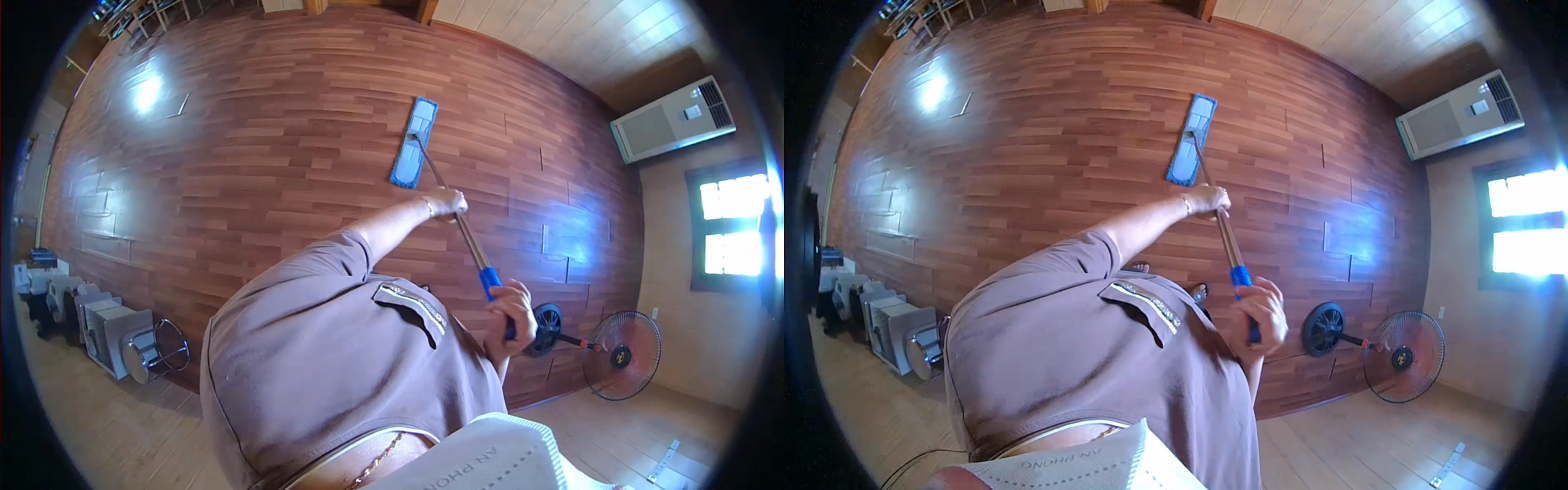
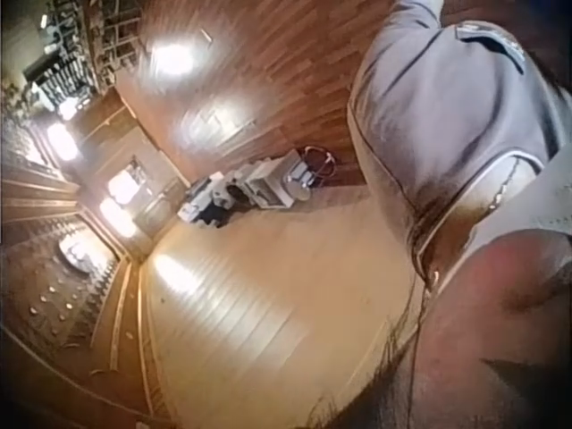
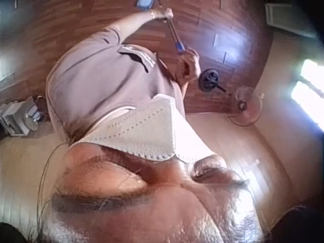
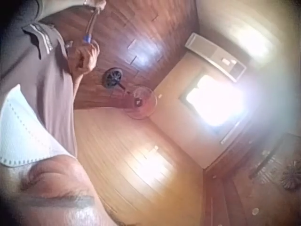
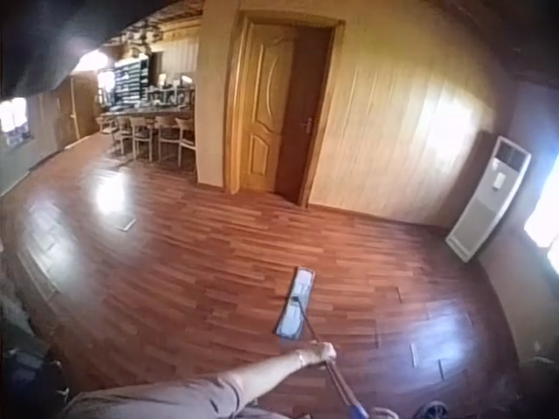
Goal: Mopping a large wooden floor using a flat mop.
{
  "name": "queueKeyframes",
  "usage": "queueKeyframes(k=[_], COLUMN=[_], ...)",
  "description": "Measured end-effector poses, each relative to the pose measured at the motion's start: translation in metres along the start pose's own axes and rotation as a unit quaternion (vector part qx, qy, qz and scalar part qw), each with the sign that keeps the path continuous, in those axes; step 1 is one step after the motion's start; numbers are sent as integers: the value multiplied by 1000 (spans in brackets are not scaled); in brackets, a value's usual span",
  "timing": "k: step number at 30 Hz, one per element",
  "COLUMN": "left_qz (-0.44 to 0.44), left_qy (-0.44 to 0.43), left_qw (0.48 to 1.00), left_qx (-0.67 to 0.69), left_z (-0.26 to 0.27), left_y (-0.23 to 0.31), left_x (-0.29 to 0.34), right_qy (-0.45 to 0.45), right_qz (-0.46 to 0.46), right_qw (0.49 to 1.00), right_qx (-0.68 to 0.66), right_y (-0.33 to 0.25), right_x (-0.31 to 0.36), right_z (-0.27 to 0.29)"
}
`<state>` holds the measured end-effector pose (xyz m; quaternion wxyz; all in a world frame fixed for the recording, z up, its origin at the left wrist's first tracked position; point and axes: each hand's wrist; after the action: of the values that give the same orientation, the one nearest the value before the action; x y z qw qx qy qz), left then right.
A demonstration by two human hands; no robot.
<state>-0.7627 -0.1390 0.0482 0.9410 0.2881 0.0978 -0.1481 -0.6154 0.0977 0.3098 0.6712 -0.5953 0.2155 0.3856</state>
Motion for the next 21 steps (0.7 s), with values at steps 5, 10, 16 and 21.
queueKeyframes(k=[5, 10, 16, 21], left_qz=[-17, 35, 95, 173], left_qy=[49, 136, 179, 173], left_qw=[998, 989, 976, 965], left_qx=[-43, -54, -74, -93], left_z=[40, 84, 134, 153], left_y=[-64, -91, -108, -100], left_x=[51, 114, 215, 286], right_qy=[-112, -158, -314, -367], right_qz=[16, -50, -103, -123], right_qw=[992, 975, 910, 882], right_qx=[-64, -144, -251, -268], right_y=[11, 19, 33, 20], right_x=[-22, -37, -28, -21], right_z=[-47, -86, -138, -161])
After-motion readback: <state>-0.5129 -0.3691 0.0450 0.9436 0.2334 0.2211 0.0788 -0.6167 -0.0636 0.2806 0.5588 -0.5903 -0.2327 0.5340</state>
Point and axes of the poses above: each hand's wrist, its own x-axis away from the middle knuckle, its own z-axis out of the back of the hand, y = z × x, and after that the axes turned 9 degrees about y, right-handed
